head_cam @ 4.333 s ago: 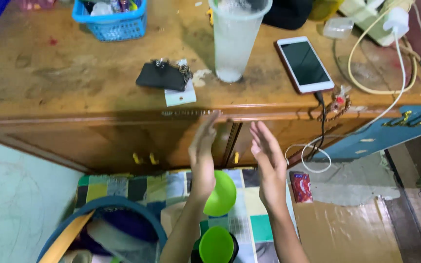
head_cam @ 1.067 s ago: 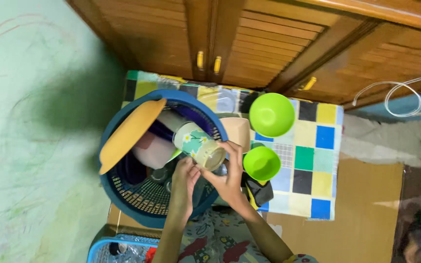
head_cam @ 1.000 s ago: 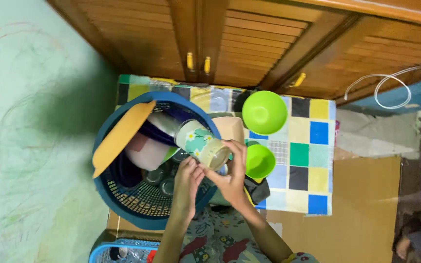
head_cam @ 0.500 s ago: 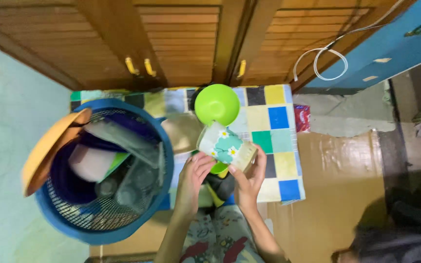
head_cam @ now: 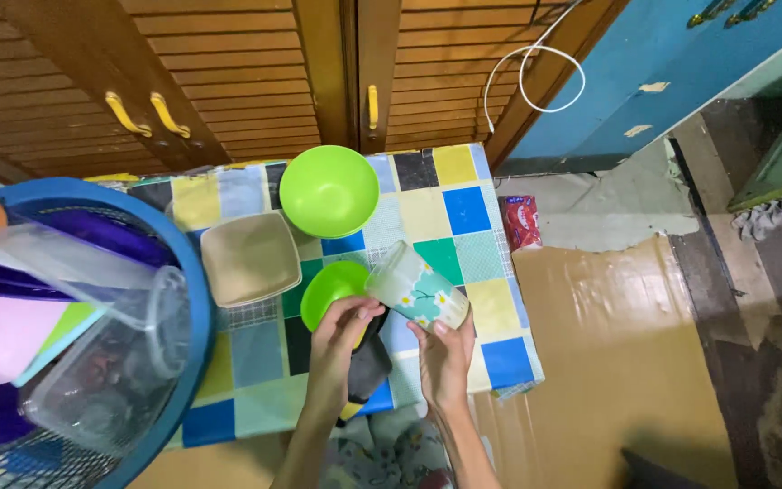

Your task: Drying plastic bowls and glassware with a cloth and placing them in a basket.

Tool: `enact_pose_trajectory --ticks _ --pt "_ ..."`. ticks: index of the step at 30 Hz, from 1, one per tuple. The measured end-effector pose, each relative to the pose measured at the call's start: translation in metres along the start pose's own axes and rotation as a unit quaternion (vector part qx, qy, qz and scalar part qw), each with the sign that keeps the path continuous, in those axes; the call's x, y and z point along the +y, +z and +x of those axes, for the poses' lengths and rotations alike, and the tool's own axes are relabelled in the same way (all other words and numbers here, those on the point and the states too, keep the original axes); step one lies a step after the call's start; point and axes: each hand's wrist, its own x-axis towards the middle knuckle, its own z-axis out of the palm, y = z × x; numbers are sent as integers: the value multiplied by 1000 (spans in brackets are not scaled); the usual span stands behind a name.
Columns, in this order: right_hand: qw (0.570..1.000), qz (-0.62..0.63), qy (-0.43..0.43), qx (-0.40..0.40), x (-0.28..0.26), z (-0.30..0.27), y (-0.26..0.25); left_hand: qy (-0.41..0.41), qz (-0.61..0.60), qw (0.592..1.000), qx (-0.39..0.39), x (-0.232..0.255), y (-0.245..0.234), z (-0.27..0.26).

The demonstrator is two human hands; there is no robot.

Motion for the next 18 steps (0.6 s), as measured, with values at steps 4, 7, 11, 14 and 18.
enact_pose_trajectory --ticks 4,7,11,14,18 --pt "1000 23 10 -2 34 15 -33 37 35 999 11 -46 -24 13" --pt "999 26 18 -16 67 16 -64 54 45 997 33 -65 -34 8" --pt "997 48 19 -55 103 19 -80 64 14 997 26 -97 -53 10" --pt "996 53 15 -69 108 11 -83 68 3 997 24 -111 -59 3" --pt "994 45 23 -92 117 -1 -97 73 7 997 23 -107 -61 -19"
